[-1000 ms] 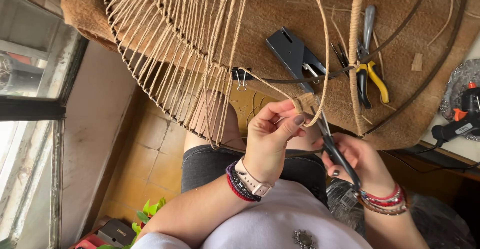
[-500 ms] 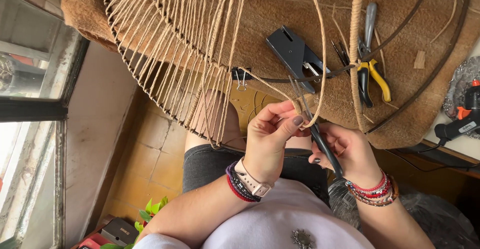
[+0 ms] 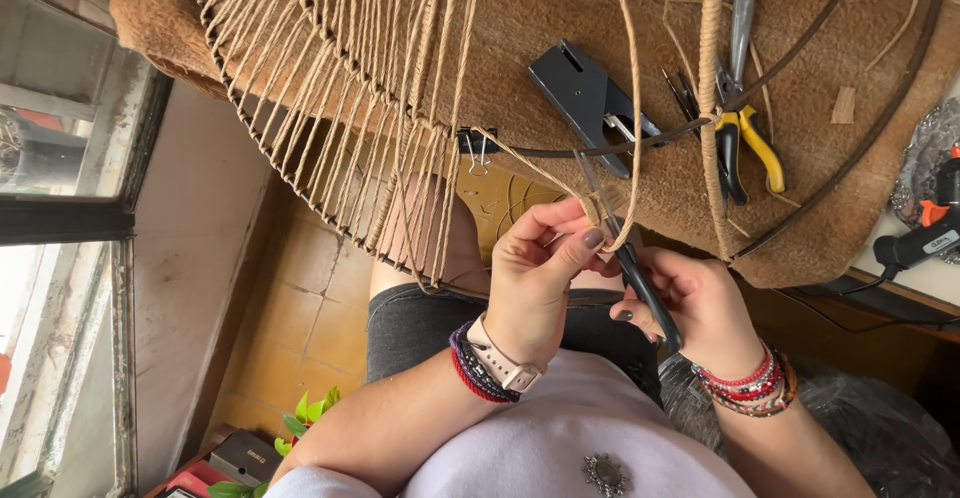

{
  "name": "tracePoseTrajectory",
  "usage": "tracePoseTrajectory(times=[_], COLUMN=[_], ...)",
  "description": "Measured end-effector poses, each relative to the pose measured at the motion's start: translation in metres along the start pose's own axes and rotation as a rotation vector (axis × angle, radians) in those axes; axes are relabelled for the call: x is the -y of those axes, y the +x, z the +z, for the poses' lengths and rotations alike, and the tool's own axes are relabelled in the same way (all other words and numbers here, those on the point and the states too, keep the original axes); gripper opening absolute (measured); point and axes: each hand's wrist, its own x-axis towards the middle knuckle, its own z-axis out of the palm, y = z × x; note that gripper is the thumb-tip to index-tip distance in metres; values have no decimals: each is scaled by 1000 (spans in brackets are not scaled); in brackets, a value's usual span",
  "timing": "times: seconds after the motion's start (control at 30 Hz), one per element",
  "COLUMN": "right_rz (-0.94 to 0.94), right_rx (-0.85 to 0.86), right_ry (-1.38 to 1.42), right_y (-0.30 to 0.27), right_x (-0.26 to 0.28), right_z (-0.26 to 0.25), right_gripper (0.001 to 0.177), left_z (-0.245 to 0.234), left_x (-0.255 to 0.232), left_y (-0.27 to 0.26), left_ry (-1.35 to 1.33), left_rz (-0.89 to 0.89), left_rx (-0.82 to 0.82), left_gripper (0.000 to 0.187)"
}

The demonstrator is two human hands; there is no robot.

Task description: Weaving wicker strands into a lampshade frame and securing them with hot glue

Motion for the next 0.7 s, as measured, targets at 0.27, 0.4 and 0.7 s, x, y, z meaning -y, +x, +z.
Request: tracePoseTrajectory(times=[0.27,0.4,0.7], right_rz=[35,116,247], right_rx=[1,73,-39], right_ry=[51,222,-20], right_y=[-11,-17,-44], right_x=[1,-16,4], right_z=[9,10,-78], right_gripper=[23,25,45], left_z=[-6,-12,-13], left_x=[-1,0,-13], left_y=[-5,-5,-8], left_ry=[5,8,46], left_rz=[-4,5,-8], left_rx=[-9,0,72], left_gripper=[31,30,24])
